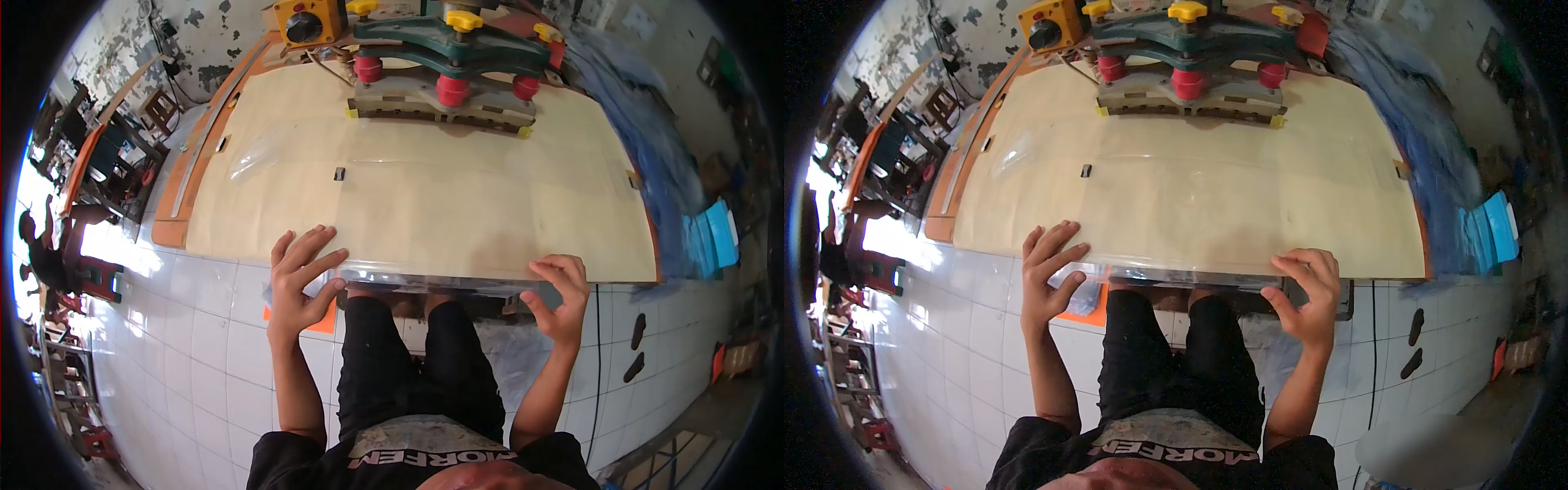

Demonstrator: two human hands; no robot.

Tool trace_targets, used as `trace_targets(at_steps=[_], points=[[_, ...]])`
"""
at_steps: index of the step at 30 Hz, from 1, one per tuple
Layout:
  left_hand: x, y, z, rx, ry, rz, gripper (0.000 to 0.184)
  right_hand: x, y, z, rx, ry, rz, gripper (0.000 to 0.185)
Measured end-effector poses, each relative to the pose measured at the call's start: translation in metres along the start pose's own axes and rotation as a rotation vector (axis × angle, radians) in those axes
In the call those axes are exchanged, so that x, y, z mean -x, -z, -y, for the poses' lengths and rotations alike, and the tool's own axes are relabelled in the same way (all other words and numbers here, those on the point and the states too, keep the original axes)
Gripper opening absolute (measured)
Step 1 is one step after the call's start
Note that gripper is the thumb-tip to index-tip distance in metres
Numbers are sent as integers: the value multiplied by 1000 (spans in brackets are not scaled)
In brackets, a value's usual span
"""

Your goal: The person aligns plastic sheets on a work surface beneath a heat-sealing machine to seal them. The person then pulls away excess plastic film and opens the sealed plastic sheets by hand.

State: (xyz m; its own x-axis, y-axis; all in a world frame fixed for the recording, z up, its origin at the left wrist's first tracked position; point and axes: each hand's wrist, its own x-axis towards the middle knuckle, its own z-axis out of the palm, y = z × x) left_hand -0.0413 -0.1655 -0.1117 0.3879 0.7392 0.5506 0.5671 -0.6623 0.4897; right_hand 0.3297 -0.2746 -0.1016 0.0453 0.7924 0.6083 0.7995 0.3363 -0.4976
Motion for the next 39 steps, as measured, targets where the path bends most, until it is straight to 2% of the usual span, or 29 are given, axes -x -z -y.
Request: trace_targets(at_steps=[2,4,5,7,8,9,11,12,14,17,19,23,27,39], points=[[0,2,2,10,-12,11,31,0,1,0,-4,-2,-10,35],[1,4,10,154,38,-80,32,0,3,0,-96,-35,-47,34],[-1,7,14,156,32,-73,32,0,3,-4,-92,-42,-54,34],[-7,14,16,174,76,-188,29,0,6,-12,-169,-107,-116,33],[-12,18,14,179,138,-220,25,-2,8,-13,-234,-147,-135,24],[-16,21,26,137,112,-251,22,-4,10,-15,-231,-149,-139,24],[-25,26,41,187,163,-286,19,-7,16,-24,-382,-345,-195,16],[-30,28,47,187,158,-284,19,-12,18,-28,-312,-345,-225,13],[-36,31,57,230,285,-303,18,-19,20,-37,-259,-374,-254,15],[-37,29,69,316,372,-302,22,-22,21,-53,-185,-392,-300,17],[-37,28,70,306,385,-282,22,-22,23,-57,-351,-566,-317,18],[-37,29,68,278,414,-217,24,-22,24,-54,-396,-574,-346,19],[-38,29,69,256,395,-233,21,-20,27,-56,-411,-571,-327,19],[-35,30,71,328,415,-181,26,-17,28,-55,-472,-563,-328,19]])
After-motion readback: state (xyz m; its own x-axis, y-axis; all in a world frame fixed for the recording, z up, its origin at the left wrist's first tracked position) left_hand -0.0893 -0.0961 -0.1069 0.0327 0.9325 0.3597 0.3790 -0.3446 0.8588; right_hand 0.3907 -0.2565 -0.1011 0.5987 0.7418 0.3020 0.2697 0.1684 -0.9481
